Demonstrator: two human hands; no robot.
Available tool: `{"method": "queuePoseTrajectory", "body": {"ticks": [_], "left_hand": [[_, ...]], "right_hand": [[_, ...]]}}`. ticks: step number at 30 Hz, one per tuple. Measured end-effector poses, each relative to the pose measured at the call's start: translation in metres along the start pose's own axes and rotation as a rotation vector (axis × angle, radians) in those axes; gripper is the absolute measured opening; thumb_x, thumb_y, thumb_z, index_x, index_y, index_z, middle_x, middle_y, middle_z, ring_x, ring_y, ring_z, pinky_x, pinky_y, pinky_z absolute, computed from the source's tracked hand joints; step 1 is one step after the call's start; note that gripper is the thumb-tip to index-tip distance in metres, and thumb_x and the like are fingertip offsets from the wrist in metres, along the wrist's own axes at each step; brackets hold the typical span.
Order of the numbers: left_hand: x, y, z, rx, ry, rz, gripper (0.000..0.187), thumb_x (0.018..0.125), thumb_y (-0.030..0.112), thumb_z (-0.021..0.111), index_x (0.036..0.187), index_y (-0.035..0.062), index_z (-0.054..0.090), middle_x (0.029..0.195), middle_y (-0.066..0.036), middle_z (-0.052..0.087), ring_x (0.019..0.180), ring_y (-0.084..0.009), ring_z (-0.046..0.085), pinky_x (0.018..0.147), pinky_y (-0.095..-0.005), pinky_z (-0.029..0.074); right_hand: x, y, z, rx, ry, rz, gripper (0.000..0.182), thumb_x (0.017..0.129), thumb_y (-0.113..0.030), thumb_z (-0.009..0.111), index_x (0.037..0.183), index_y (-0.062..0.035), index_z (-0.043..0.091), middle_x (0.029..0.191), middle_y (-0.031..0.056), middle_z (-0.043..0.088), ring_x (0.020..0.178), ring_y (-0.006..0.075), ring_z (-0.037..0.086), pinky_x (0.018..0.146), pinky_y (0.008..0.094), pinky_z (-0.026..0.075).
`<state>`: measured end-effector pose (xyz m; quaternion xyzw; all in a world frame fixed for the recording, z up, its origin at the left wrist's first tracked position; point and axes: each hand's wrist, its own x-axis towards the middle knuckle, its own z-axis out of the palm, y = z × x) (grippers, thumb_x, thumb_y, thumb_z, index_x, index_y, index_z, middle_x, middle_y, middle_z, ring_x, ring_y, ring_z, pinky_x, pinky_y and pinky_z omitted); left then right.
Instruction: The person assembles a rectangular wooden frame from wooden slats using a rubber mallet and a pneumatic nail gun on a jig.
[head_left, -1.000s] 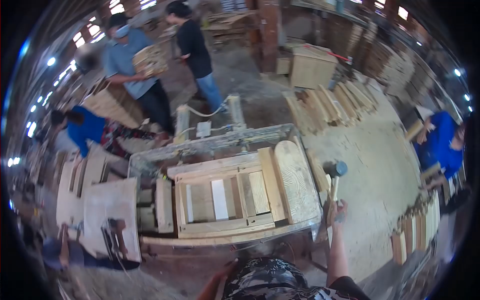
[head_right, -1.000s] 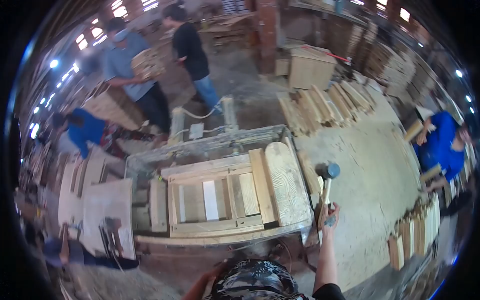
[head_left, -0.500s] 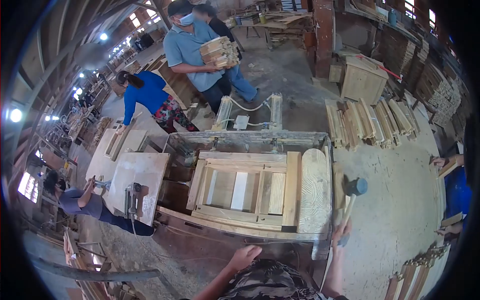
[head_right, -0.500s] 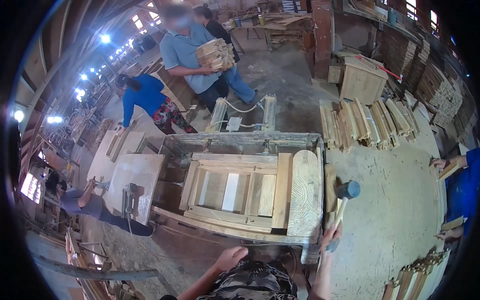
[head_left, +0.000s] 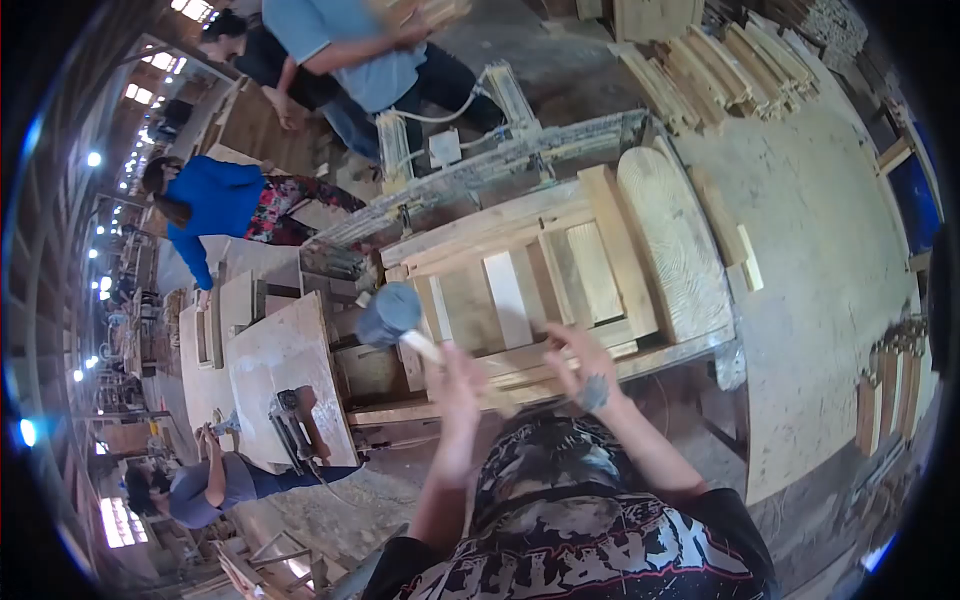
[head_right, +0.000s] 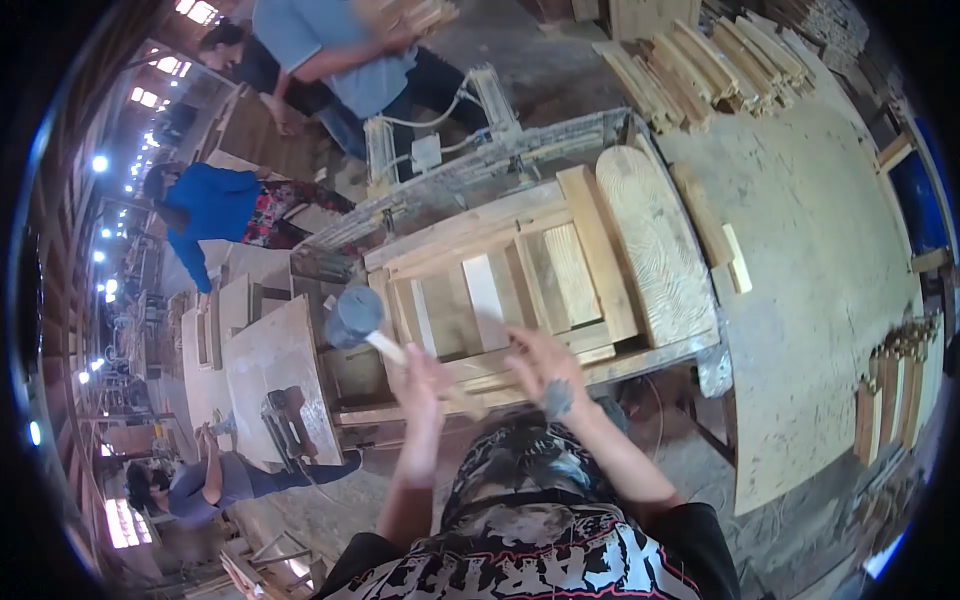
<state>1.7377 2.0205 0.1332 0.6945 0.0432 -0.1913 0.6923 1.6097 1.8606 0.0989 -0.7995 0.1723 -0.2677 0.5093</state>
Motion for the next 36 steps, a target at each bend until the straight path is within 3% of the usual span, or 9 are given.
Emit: {"method": "queuePoseTrajectory", "body": {"ticks": [3,9,15,17,22,25,29,34,36], "left_hand": [[0.056,-0.018,-0.100,0.132,0.117,-0.158,0.041,0.103,0.048,0.047,0.081,0.0128,0.046,0.052,0.005,0.035,0.037,-0.0058,0.032,0.033,-0.0253,0.024],[0.128,-0.001,-0.153,0.340,-0.014,-0.265,0.049,0.104,0.050,0.040,0.086,0.0068,0.053,0.052,0.003,0.039,0.035,-0.0078,0.035,0.032,-0.0248,0.026],[0.202,0.196,-0.108,0.721,0.039,0.876,0.037,0.104,0.040,0.044,0.086,0.0081,0.052,0.057,0.000,0.043,0.047,-0.0124,0.046,0.044,-0.0309,0.038],[0.174,0.258,-0.071,0.156,0.061,0.659,0.040,0.104,0.039,0.041,0.080,0.0088,0.050,0.054,-0.001,0.042,0.047,-0.0128,0.045,0.045,-0.0309,0.040],[0.213,0.107,-0.113,0.518,0.175,1.063,0.040,0.100,0.042,0.048,0.092,0.0046,0.057,0.073,-0.018,0.055,0.070,-0.0331,0.056,0.062,-0.0437,0.047],[0.240,-0.053,-0.180,1.395,-0.268,0.619,0.045,0.097,0.045,0.054,0.100,0.0014,0.062,0.088,-0.030,0.065,0.088,-0.0484,0.064,0.075,-0.0533,0.053],[0.215,0.071,-0.092,1.146,-0.316,0.791,0.044,0.098,0.041,0.055,0.086,-0.0012,0.061,0.079,-0.027,0.064,0.080,-0.0464,0.063,0.069,-0.0492,0.048],[0.218,0.133,-0.093,0.385,-0.343,0.513,0.037,0.106,0.026,0.039,0.078,0.0061,0.053,0.070,-0.008,0.059,0.070,-0.0242,0.064,0.058,-0.0371,0.048],[0.216,0.061,-0.110,0.760,-0.127,0.975,0.036,0.106,0.027,0.037,0.085,0.0037,0.055,0.065,-0.008,0.055,0.063,-0.0224,0.061,0.054,-0.0357,0.046]], "right_hand": [[-0.005,0.041,0.011,-0.218,0.228,0.102,0.026,0.091,-0.016,0.063,0.115,-0.0047,0.064,0.090,0.0155,0.065,0.082,0.0336,0.064,0.075,0.0418,0.051],[-0.016,0.064,0.029,-0.491,0.256,0.330,0.019,0.092,-0.015,0.062,0.110,-0.0087,0.065,0.083,0.0116,0.061,0.078,0.0303,0.062,0.069,0.0389,0.051],[-0.016,0.065,0.034,-0.555,0.281,0.405,0.019,0.094,-0.020,0.060,0.110,-0.0102,0.065,0.089,0.0119,0.064,0.082,0.0306,0.065,0.072,0.0390,0.052],[-0.017,0.068,0.037,-0.563,0.326,0.395,0.018,0.094,-0.021,0.061,0.108,-0.0102,0.065,0.088,0.0122,0.065,0.078,0.0292,0.065,0.070,0.0380,0.052],[-0.018,0.071,0.038,-0.572,0.330,0.409,0.019,0.093,-0.020,0.063,0.109,-0.0105,0.066,0.081,0.0094,0.065,0.069,0.0249,0.064,0.064,0.0356,0.051],[-0.019,0.066,0.037,-0.564,0.309,0.483,0.019,0.094,-0.023,0.062,0.109,-0.0115,0.066,0.085,0.0090,0.067,0.070,0.0256,0.065,0.064,0.0360,0.051],[-0.035,0.079,0.043,-0.643,0.302,0.413,0.020,0.094,-0.025,0.061,0.109,-0.0121,0.066,0.090,0.0094,0.069,0.076,0.0261,0.067,0.067,0.0358,0.052],[-0.023,0.073,0.039,-0.553,0.345,0.439,0.021,0.093,-0.025,0.061,0.108,-0.0113,0.068,0.098,0.0128,0.070,0.086,0.0323,0.069,0.074,0.0398,0.054],[-0.026,0.077,0.039,-0.563,0.361,0.441,0.019,0.092,-0.025,0.063,0.107,-0.0144,0.068,0.091,0.0095,0.070,0.080,0.0278,0.069,0.069,0.0373,0.054]]}}
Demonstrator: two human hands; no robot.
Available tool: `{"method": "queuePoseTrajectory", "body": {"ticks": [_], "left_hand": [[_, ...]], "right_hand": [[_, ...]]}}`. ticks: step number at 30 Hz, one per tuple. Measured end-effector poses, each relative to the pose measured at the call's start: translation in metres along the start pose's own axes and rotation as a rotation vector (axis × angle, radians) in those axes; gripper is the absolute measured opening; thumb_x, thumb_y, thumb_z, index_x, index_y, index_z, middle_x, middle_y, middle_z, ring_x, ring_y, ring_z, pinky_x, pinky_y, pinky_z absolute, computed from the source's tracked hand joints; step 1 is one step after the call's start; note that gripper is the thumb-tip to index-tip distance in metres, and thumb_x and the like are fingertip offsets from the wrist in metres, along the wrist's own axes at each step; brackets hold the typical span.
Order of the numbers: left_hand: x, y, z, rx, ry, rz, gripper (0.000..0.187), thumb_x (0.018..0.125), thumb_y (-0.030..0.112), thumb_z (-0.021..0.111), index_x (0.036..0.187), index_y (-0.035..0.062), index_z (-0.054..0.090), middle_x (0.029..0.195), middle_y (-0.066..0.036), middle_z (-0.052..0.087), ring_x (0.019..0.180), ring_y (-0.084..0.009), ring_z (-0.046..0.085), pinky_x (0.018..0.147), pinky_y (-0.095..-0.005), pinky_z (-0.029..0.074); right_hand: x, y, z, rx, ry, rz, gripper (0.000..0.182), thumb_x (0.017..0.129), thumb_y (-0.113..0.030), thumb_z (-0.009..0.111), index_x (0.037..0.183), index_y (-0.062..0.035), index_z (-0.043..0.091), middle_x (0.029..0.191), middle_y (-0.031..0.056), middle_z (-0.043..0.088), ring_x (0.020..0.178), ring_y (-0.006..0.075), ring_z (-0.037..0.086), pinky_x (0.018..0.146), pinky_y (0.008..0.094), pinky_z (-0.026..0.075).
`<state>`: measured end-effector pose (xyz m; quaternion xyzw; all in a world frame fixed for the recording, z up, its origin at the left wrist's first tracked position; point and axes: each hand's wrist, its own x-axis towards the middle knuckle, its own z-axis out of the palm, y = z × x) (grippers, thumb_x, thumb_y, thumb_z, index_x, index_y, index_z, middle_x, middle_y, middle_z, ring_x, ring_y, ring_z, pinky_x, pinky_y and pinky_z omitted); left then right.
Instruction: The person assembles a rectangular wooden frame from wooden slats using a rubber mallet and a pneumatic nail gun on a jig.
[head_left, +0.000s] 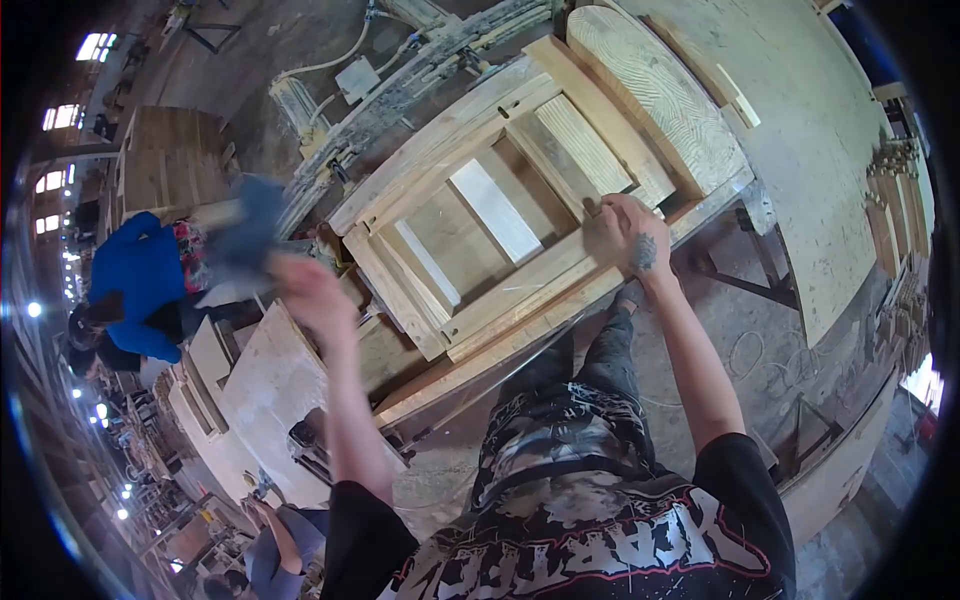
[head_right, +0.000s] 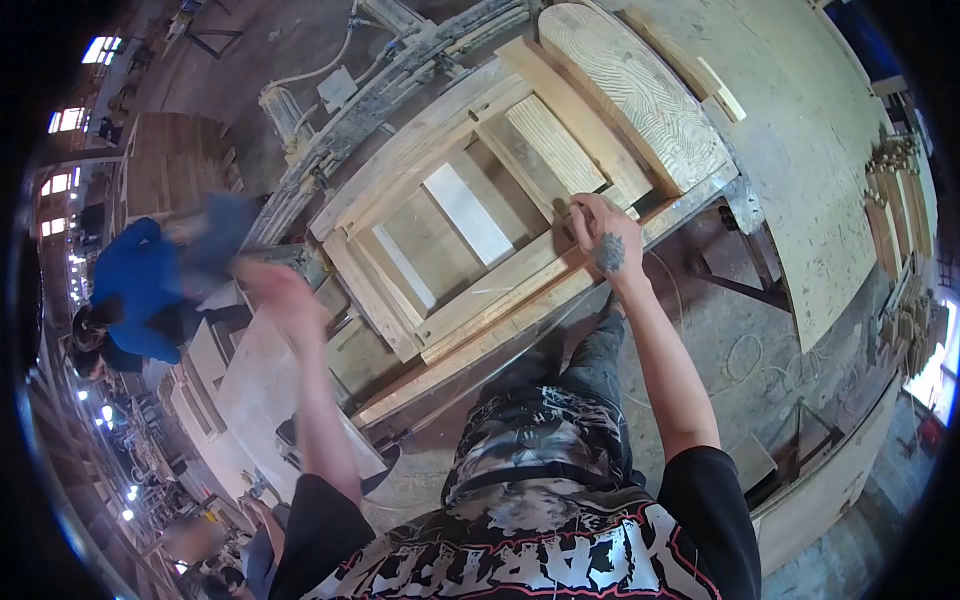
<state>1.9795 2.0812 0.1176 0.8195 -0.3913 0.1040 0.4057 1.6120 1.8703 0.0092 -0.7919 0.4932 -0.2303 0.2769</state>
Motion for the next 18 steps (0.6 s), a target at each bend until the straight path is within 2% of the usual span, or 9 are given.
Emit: {"method": "queuePoseTrajectory", "body": {"ticks": [2,4,5,8,10,12,15,17,18], "left_hand": [[-0.081,-0.096,0.036,0.525,-0.160,0.093,0.030,0.106,0.027,0.038,0.113,0.0042,0.055,0.068,-0.004,0.053,0.066,-0.0138,0.058,0.059,-0.0274,0.046],[-0.094,-0.113,-0.003,0.320,-0.241,-0.363,0.031,0.105,0.028,0.042,0.124,0.0055,0.055,0.072,0.000,0.054,0.067,-0.0068,0.055,0.059,-0.0206,0.046],[-0.079,-0.110,-0.011,0.107,-0.148,-0.413,0.031,0.105,0.029,0.044,0.116,0.0043,0.059,0.069,0.000,0.053,0.064,-0.0085,0.054,0.056,-0.0233,0.045],[-0.040,-0.080,-0.064,-0.274,0.060,-0.477,0.034,0.104,0.031,0.049,0.086,0.0048,0.061,0.058,0.002,0.045,0.052,-0.0105,0.049,0.046,-0.0263,0.039],[0.002,0.019,-0.107,-0.275,0.040,-0.554,0.042,0.103,0.030,0.052,0.065,0.0123,0.047,0.054,0.004,0.040,0.048,-0.0057,0.044,0.044,-0.0206,0.032],[0.004,0.033,-0.114,-0.246,0.061,-0.557,0.045,0.102,0.028,0.053,0.061,0.0162,0.038,0.052,0.004,0.039,0.048,-0.0040,0.042,0.045,-0.0190,0.031],[-0.033,0.004,-0.110,-0.363,-0.064,-0.094,0.030,0.096,0.022,0.056,0.069,0.0096,0.055,0.059,-0.005,0.051,0.054,-0.0177,0.052,0.053,-0.0311,0.042],[-0.113,-0.063,-0.064,0.388,-0.611,0.070,0.017,0.089,0.020,0.058,0.078,0.0074,0.062,0.068,-0.018,0.061,0.063,-0.0319,0.062,0.060,-0.0439,0.047],[-0.138,-0.085,-0.051,0.460,-0.943,0.067,0.014,0.086,0.018,0.059,0.082,0.0063,0.065,0.073,-0.024,0.066,0.068,-0.0391,0.066,0.063,-0.0502,0.049]], "right_hand": [[0.003,0.002,-0.001,0.014,-0.028,0.031,0.019,0.092,-0.025,0.063,0.107,-0.0145,0.068,0.092,0.0097,0.070,0.080,0.0281,0.069,0.069,0.0378,0.054],[0.000,0.008,0.010,0.019,0.021,-0.034,0.021,0.091,-0.028,0.064,0.107,-0.0145,0.068,0.090,0.0103,0.070,0.078,0.0293,0.069,0.068,0.0395,0.055],[0.002,0.021,0.010,-0.018,0.111,-0.145,0.023,0.090,-0.030,0.065,0.107,-0.0143,0.068,0.087,0.0109,0.070,0.077,0.0302,0.069,0.068,0.0407,0.055],[-0.002,0.006,0.004,0.008,0.017,0.037,0.022,0.091,-0.029,0.064,0.106,-0.0132,0.068,0.085,0.0115,0.070,0.076,0.0301,0.069,0.067,0.0395,0.054],[-0.002,0.004,0.006,0.015,0.004,0.032,0.021,0.091,-0.029,0.064,0.106,-0.0131,0.068,0.085,0.0116,0.070,0.076,0.0299,0.069,0.067,0.0393,0.054],[-0.002,0.002,0.002,-0.002,0.028,-0.002,0.018,0.092,-0.024,0.063,0.105,-0.0112,0.069,0.085,0.0115,0.069,0.068,0.0255,0.065,0.062,0.0355,0.051],[-0.002,0.008,0.007,-0.023,0.018,-0.002,0.019,0.093,-0.025,0.063,0.104,-0.0116,0.068,0.084,0.0105,0.069,0.067,0.0247,0.065,0.062,0.0345,0.051],[-0.003,0.014,0.011,-0.048,0.012,-0.012,0.019,0.093,-0.026,0.063,0.105,-0.0126,0.068,0.083,0.0095,0.069,0.069,0.0238,0.066,0.063,0.0343,0.051],[-0.004,0.009,0.007,-0.045,-0.026,0.014,0.019,0.092,-0.027,0.063,0.106,-0.0134,0.068,0.082,0.0086,0.069,0.070,0.0235,0.067,0.064,0.0342,0.052]]}}
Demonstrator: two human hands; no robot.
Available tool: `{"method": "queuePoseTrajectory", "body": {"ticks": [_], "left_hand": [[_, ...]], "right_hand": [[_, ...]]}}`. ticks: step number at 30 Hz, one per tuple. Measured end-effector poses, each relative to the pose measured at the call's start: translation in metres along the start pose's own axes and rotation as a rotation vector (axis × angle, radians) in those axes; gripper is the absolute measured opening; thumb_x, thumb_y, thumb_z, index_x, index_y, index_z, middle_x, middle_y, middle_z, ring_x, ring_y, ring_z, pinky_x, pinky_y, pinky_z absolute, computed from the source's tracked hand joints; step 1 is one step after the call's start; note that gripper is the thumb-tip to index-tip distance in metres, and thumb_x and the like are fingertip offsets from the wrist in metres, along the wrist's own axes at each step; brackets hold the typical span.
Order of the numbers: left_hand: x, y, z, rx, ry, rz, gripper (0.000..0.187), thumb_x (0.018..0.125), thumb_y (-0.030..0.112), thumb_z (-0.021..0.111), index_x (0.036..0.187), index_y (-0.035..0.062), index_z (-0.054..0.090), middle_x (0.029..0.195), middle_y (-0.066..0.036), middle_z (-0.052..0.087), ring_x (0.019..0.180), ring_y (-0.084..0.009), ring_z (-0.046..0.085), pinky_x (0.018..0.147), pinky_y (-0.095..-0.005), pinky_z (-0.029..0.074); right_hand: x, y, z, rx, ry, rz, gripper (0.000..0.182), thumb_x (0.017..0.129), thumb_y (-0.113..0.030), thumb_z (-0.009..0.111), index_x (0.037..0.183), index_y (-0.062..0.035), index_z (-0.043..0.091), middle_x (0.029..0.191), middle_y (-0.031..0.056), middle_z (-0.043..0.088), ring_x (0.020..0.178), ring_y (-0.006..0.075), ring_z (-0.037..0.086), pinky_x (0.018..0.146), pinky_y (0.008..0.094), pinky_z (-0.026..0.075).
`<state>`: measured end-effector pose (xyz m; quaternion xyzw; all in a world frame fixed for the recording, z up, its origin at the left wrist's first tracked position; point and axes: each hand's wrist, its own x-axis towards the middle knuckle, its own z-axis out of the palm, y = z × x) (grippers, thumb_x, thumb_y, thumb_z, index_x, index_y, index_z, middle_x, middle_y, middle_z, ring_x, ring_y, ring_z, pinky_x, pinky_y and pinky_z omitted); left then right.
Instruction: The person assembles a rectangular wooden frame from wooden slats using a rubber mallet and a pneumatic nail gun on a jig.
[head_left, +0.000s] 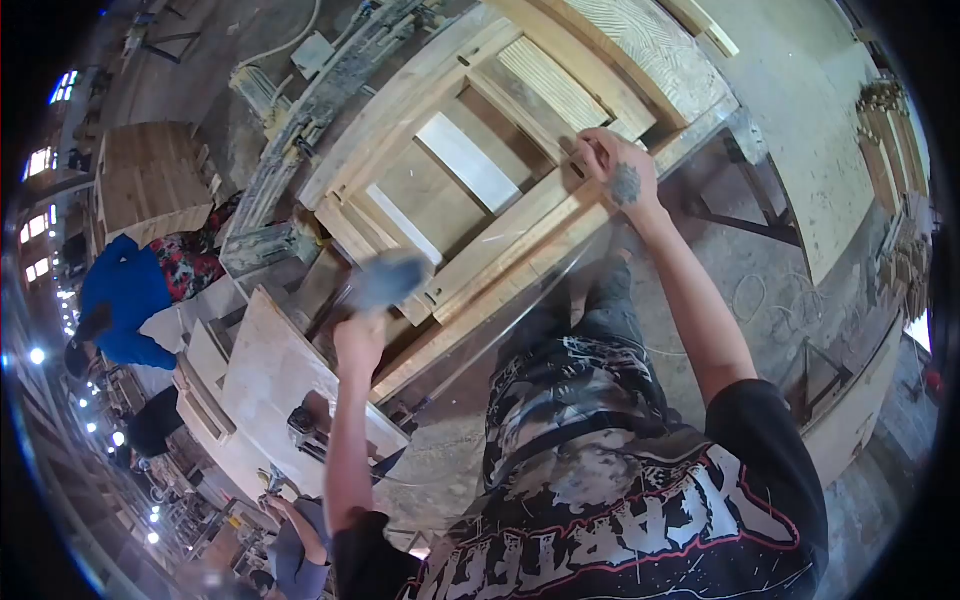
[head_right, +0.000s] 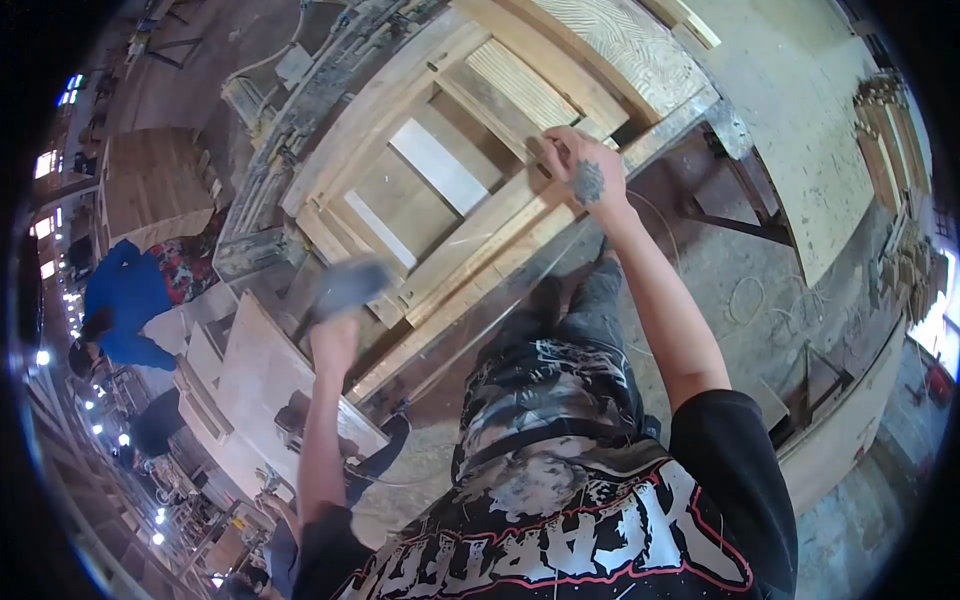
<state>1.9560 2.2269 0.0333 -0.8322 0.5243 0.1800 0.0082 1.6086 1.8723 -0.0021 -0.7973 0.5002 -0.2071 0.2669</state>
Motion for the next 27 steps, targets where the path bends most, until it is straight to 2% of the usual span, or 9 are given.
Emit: {"method": "queuePoseTrajectory", "body": {"ticks": [10,11,14,16,18,20,22,24,27], "left_hand": [[0.095,0.054,-0.145,-0.268,0.808,0.283,0.023,0.098,0.020,0.052,0.080,0.0077,0.055,0.056,-0.003,0.054,0.050,-0.0204,0.053,0.051,-0.0367,0.044],[0.094,0.117,-0.183,-0.887,0.637,-0.035,0.028,0.099,0.016,0.050,0.072,0.0093,0.047,0.053,-0.002,0.046,0.043,-0.0150,0.045,0.047,-0.0308,0.040],[0.115,0.202,-0.222,-1.393,0.538,0.518,0.035,0.099,0.015,0.045,0.066,0.0095,0.035,0.052,0.000,0.035,0.043,-0.0105,0.041,0.047,-0.0225,0.037],[0.136,0.237,-0.157,-1.358,0.681,0.658,0.030,0.098,0.015,0.047,0.070,0.0053,0.046,0.055,-0.004,0.044,0.044,-0.0163,0.044,0.048,-0.0263,0.040],[0.163,0.216,-0.056,-0.285,0.299,0.475,0.020,0.091,0.018,0.058,0.102,0.0011,0.058,0.088,-0.011,0.060,0.079,-0.0284,0.058,0.072,-0.0375,0.049],[0.181,0.177,0.052,-0.357,-0.132,0.202,0.039,0.088,0.018,0.064,0.123,0.0016,0.056,0.123,-0.016,0.062,0.112,-0.0303,0.061,0.093,-0.0407,0.050],[0.201,0.159,0.049,-0.944,0.055,0.298,0.042,0.088,0.012,0.064,0.128,0.0008,0.055,0.128,-0.016,0.060,0.118,-0.0267,0.058,0.098,-0.0383,0.048],[0.199,0.203,-0.048,-0.997,0.389,0.393,0.042,0.083,0.001,0.070,0.124,0.0011,0.059,0.116,-0.013,0.066,0.109,-0.0211,0.062,0.099,-0.0381,0.047],[0.214,0.251,-0.199,-0.936,0.498,0.177,0.018,0.089,0.015,0.068,0.079,0.0088,0.055,0.063,0.002,0.053,0.052,-0.0116,0.051,0.050,-0.0247,0.042]], "right_hand": [[-0.002,0.005,-0.009,0.174,0.469,-0.026,0.019,0.090,-0.006,0.058,0.107,-0.0114,0.065,0.082,0.0114,0.061,0.074,0.0315,0.061,0.067,0.0405,0.047],[-0.002,0.006,-0.009,0.175,0.548,0.022,0.020,0.091,-0.004,0.056,0.108,-0.0107,0.065,0.085,0.0120,0.061,0.078,0.0316,0.061,0.069,0.0403,0.047],[-0.002,0.009,-0.008,0.293,0.638,0.108,0.022,0.092,-0.003,0.053,0.110,-0.0082,0.064,0.088,0.0149,0.056,0.081,0.0327,0.058,0.073,0.0406,0.046],[-0.002,0.016,-0.005,0.275,0.674,0.073,0.022,0.097,-0.003,0.048,0.114,-0.0057,0.060,0.083,0.0115,0.051,0.076,0.0259,0.054,0.072,0.0350,0.045],[-0.002,0.015,-0.006,0.336,0.693,0.097,0.021,0.096,-0.004,0.048,0.112,-0.0061,0.061,0.085,0.0137,0.051,0.080,0.0304,0.055,0.074,0.0390,0.045],[-0.002,0.017,-0.007,0.314,0.686,0.097,0.020,0.095,-0.008,0.050,0.111,-0.0068,0.062,0.090,0.0167,0.054,0.085,0.0359,0.057,0.075,0.0436,0.046],[-0.003,0.013,-0.009,0.305,0.604,0.144,0.018,0.095,-0.012,0.052,0.110,-0.0077,0.062,0.094,0.0162,0.058,0.092,0.0359,0.058,0.080,0.0451,0.045],[-0.004,0.014,-0.011,0.266,0.569,0.136,0.017,0.094,-0.015,0.054,0.108,-0.0081,0.062,0.094,0.0133,0.061,0.094,0.0339,0.059,0.081,0.0439,0.044],[-0.001,0.016,-0.006,0.236,0.612,0.091,0.017,0.094,-0.016,0.055,0.108,-0.0080,0.062,0.093,0.0123,0.061,0.093,0.0325,0.059,0.079,0.0427,0.043]]}}
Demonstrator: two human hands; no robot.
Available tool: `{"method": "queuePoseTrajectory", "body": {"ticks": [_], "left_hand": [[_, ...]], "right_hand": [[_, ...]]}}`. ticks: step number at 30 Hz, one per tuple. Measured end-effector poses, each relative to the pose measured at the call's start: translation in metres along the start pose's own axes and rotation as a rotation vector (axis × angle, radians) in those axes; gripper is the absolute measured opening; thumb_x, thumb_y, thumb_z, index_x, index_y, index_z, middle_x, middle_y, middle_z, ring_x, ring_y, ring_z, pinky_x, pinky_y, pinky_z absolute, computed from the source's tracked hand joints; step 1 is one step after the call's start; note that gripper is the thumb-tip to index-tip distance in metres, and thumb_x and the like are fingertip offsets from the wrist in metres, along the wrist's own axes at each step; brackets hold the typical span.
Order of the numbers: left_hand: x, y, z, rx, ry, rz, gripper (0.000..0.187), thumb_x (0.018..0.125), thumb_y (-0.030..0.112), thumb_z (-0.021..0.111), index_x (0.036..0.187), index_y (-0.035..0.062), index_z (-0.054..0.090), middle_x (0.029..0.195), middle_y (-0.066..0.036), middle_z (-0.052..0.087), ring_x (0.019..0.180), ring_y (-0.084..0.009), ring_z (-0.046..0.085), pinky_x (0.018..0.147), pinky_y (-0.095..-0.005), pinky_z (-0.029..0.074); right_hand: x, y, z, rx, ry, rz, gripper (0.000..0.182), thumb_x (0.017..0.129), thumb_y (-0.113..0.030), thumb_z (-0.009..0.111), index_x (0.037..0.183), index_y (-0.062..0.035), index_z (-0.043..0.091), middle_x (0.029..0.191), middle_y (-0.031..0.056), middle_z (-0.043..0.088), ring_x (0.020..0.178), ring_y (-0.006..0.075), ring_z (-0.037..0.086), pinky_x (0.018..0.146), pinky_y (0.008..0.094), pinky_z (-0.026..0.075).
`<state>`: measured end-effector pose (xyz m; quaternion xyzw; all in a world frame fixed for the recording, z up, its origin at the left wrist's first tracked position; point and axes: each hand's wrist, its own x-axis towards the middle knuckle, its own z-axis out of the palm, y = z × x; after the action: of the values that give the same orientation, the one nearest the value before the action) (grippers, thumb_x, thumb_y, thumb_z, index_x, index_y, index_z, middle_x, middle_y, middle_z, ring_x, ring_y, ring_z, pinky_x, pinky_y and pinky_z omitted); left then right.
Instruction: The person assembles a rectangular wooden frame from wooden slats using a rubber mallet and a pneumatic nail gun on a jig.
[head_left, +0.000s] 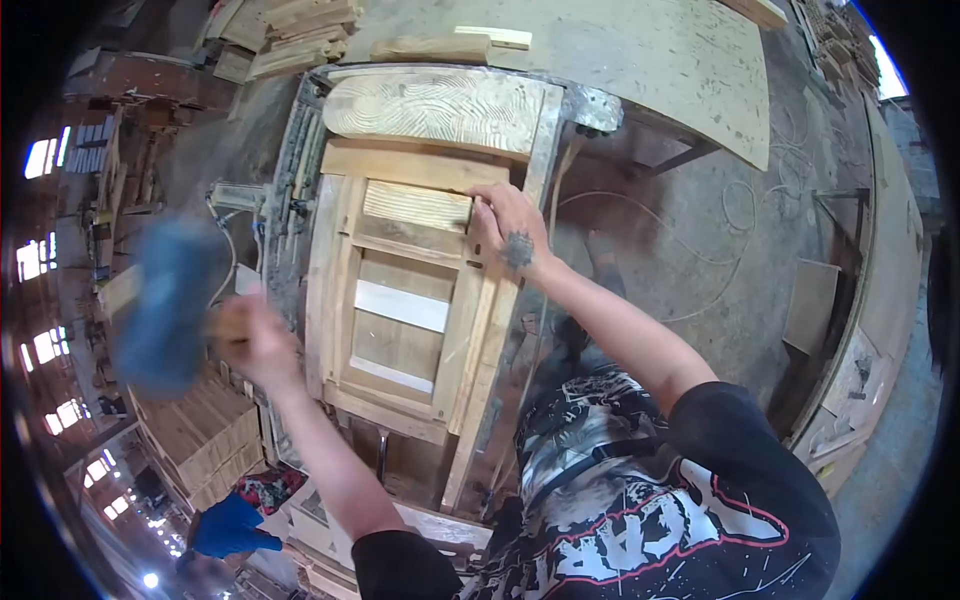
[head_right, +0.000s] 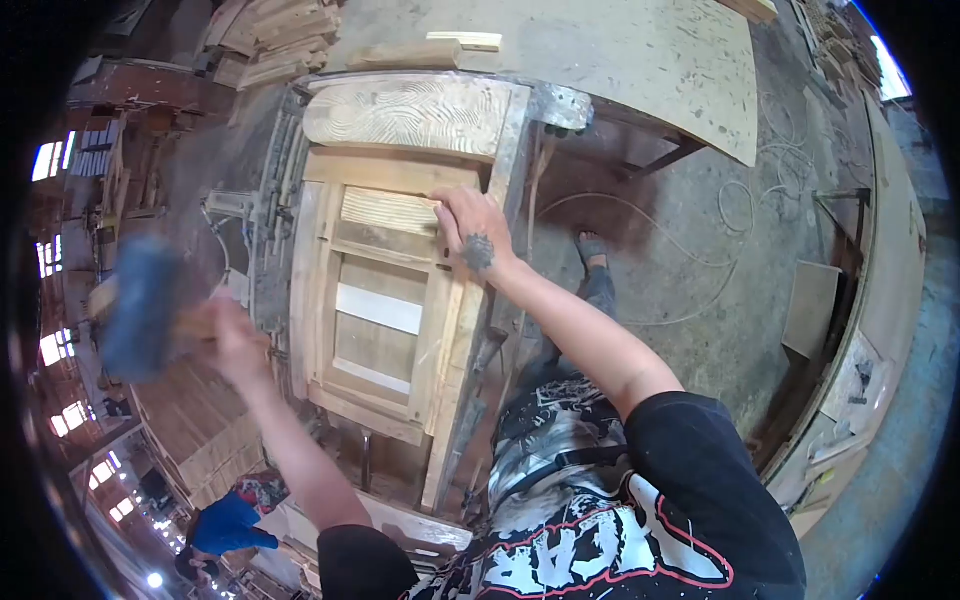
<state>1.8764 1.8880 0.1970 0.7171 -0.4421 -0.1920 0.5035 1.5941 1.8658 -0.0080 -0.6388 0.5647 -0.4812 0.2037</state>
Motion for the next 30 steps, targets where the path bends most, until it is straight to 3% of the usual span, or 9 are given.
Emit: {"method": "queuePoseTrajectory", "body": {"ticks": [2,5,8,11,14,18,24,28,30], "left_hand": [[0.025,0.061,-0.003,-0.310,-0.080,0.349,0.029,0.096,0.014,0.055,0.069,0.0113,0.044,0.053,0.004,0.040,0.041,-0.0088,0.038,0.042,-0.0254,0.034],[0.041,0.069,-0.001,-0.577,-0.100,0.380,0.039,0.102,0.021,0.048,0.065,0.0129,0.039,0.052,0.003,0.043,0.044,-0.0092,0.041,0.046,-0.0222,0.033],[0.016,-0.061,0.041,-0.034,0.323,0.396,0.026,0.097,0.011,0.047,0.071,0.0074,0.048,0.055,-0.002,0.045,0.047,-0.0140,0.047,0.047,-0.0283,0.040],[-0.041,-0.222,0.041,0.779,-0.040,0.017,0.025,0.092,0.018,0.057,0.077,-0.0027,0.055,0.065,-0.009,0.056,0.054,-0.0214,0.055,0.053,-0.0355,0.044],[-0.045,-0.131,0.019,0.258,0.062,-0.388,0.033,0.089,0.023,0.063,0.082,-0.0093,0.059,0.066,-0.011,0.061,0.056,-0.0260,0.057,0.056,-0.0417,0.046],[-0.081,-0.037,0.020,-0.252,0.142,-0.506,0.032,0.096,0.031,0.062,0.083,0.0038,0.052,0.057,0.002,0.041,0.046,-0.0111,0.043,0.045,-0.0291,0.038],[-0.128,0.011,0.062,-0.635,0.097,-0.317,0.031,0.099,0.024,0.059,0.075,0.0054,0.051,0.056,0.002,0.042,0.049,-0.0092,0.044,0.049,-0.0262,0.038],[-0.141,0.035,0.116,-0.346,0.161,-0.157,0.031,0.099,0.018,0.058,0.075,-0.0019,0.059,0.076,-0.007,0.060,0.072,-0.0181,0.058,0.071,-0.0308,0.046],[-0.143,0.043,0.146,-0.295,0.123,-0.016,0.028,0.099,0.023,0.058,0.084,-0.0006,0.060,0.081,-0.010,0.061,0.080,-0.0187,0.060,0.083,-0.0326,0.047]], "right_hand": [[0.001,-0.002,-0.001,-0.002,0.000,-0.002,0.017,0.094,-0.017,0.056,0.107,-0.0082,0.062,0.091,0.0112,0.060,0.090,0.0310,0.059,0.076,0.0417,0.043],[0.001,-0.002,-0.001,-0.079,-0.052,0.019,0.016,0.094,-0.020,0.057,0.105,-0.0092,0.064,0.089,0.0100,0.060,0.086,0.0289,0.059,0.074,0.0403,0.042],[0.003,-0.006,-0.004,-0.078,-0.086,0.023,0.016,0.094,-0.020,0.057,0.105,-0.0095,0.063,0.089,0.0100,0.060,0.086,0.0286,0.060,0.074,0.0401,0.042],[0.005,-0.008,-0.005,-0.079,-0.098,0.007,0.017,0.093,-0.019,0.058,0.106,-0.0094,0.063,0.089,0.0103,0.060,0.087,0.0292,0.059,0.074,0.0408,0.042],[0.007,-0.012,-0.009,-0.072,-0.133,0.014,0.019,0.092,-0.019,0.059,0.108,-0.0096,0.062,0.091,0.0114,0.060,0.087,0.0313,0.059,0.075,0.0423,0.042],[-0.001,-0.001,0.000,-0.131,-0.237,0.006,0.023,0.092,-0.021,0.057,0.112,-0.0093,0.062,0.098,0.0135,0.062,0.092,0.0357,0.059,0.079,0.0445,0.046],[0.005,-0.103,-0.043,0.610,-0.647,-0.021,0.036,0.098,-0.030,0.052,0.123,-0.0047,0.057,0.113,0.0190,0.061,0.108,0.0349,0.060,0.091,0.0401,0.048],[0.037,-0.109,-0.058,0.577,-0.737,-0.302,0.040,0.098,-0.033,0.053,0.129,-0.0066,0.055,0.110,0.0181,0.065,0.103,0.0348,0.064,0.087,0.0390,0.051],[0.065,-0.087,-0.081,0.274,-0.939,-0.163,0.040,0.097,-0.035,0.056,0.127,-0.0080,0.058,0.101,0.0161,0.070,0.092,0.0344,0.068,0.079,0.0380,0.053]]}}
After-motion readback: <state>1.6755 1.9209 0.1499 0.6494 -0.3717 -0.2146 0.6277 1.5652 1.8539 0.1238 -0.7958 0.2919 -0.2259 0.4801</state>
